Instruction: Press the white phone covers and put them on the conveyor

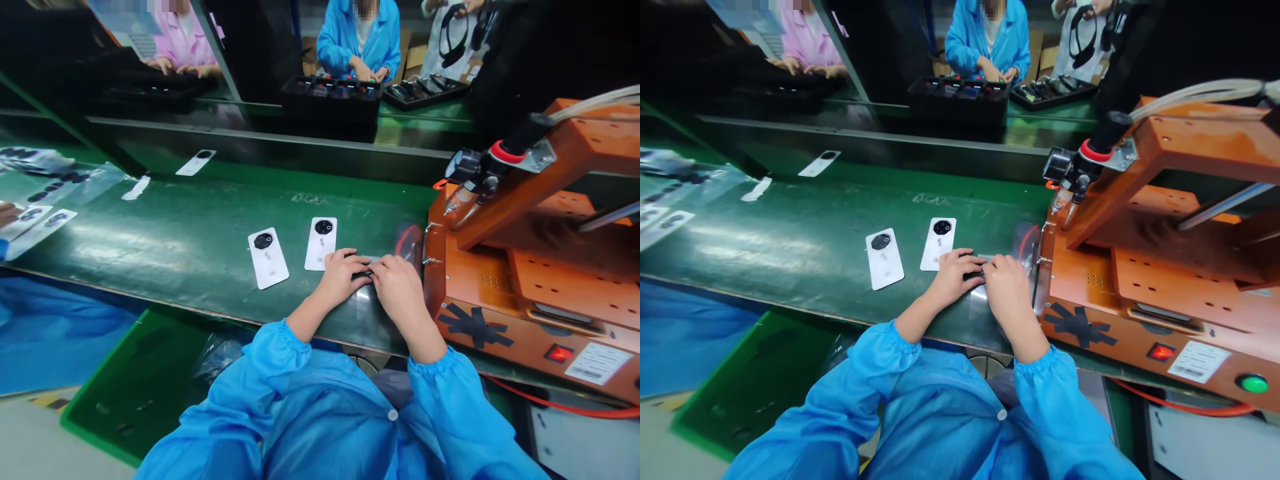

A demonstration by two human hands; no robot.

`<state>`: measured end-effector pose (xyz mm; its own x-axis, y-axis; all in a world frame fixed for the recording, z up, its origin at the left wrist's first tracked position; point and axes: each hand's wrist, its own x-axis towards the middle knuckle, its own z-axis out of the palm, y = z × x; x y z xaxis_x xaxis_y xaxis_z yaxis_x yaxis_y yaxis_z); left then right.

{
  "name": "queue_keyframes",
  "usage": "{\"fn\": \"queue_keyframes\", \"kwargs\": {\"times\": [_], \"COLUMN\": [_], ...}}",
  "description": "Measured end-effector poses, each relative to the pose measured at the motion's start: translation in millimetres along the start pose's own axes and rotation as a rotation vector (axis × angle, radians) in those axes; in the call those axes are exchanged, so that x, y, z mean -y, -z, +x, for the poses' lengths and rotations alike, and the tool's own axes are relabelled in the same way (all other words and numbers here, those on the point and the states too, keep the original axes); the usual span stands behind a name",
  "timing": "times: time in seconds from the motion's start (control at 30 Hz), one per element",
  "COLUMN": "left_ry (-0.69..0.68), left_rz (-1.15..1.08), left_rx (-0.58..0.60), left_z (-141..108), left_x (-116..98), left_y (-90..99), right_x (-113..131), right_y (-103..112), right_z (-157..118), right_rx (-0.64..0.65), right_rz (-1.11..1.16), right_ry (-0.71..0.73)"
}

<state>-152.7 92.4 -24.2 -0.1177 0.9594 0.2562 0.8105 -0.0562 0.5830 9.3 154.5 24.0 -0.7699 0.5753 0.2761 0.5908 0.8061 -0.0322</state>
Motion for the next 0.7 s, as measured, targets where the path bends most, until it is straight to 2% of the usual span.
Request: {"fn": "queue_keyframes", "kwargs": {"times": [0.07, 0.23, 0.4, 0.53, 0.6, 0.7], "left_ry": [0.002, -0.001, -0.137, -0.232, -0.247, -0.087], "left_rz": [-0.017, 0.003, 0.152, 0.230, 0.240, 0.274], "left_rx": [-0.010, 0.015, 0.082, 0.120, 0.090, -0.060], "left_z": [0.1, 0.5, -5.8, -8.0, -8.0, -13.9], "left_x": [1.6, 3.0, -7.1, -18.2, -16.8, -2.9], "left_y": [-0.7, -0.8, 2.4, 8.3, 16.4, 32.4], "right_x": [1.0, 5.9, 7.9, 7.2, 6.7, 7.6], "right_y": [-1.2, 2.4, 24.6, 52.3, 60.9, 62.5], "right_z": [1.5, -0.7, -18.3, -45.9, -56.4, -62.0], "right_rx": [0.036, 0.022, -0.007, -0.159, -0.259, -0.298], "right_rz": [-0.058, -0.163, -0.203, -0.061, 0.068, 0.304], "right_ry": [0.040, 0.124, 0.117, 0.029, -0.029, -0.099]}}
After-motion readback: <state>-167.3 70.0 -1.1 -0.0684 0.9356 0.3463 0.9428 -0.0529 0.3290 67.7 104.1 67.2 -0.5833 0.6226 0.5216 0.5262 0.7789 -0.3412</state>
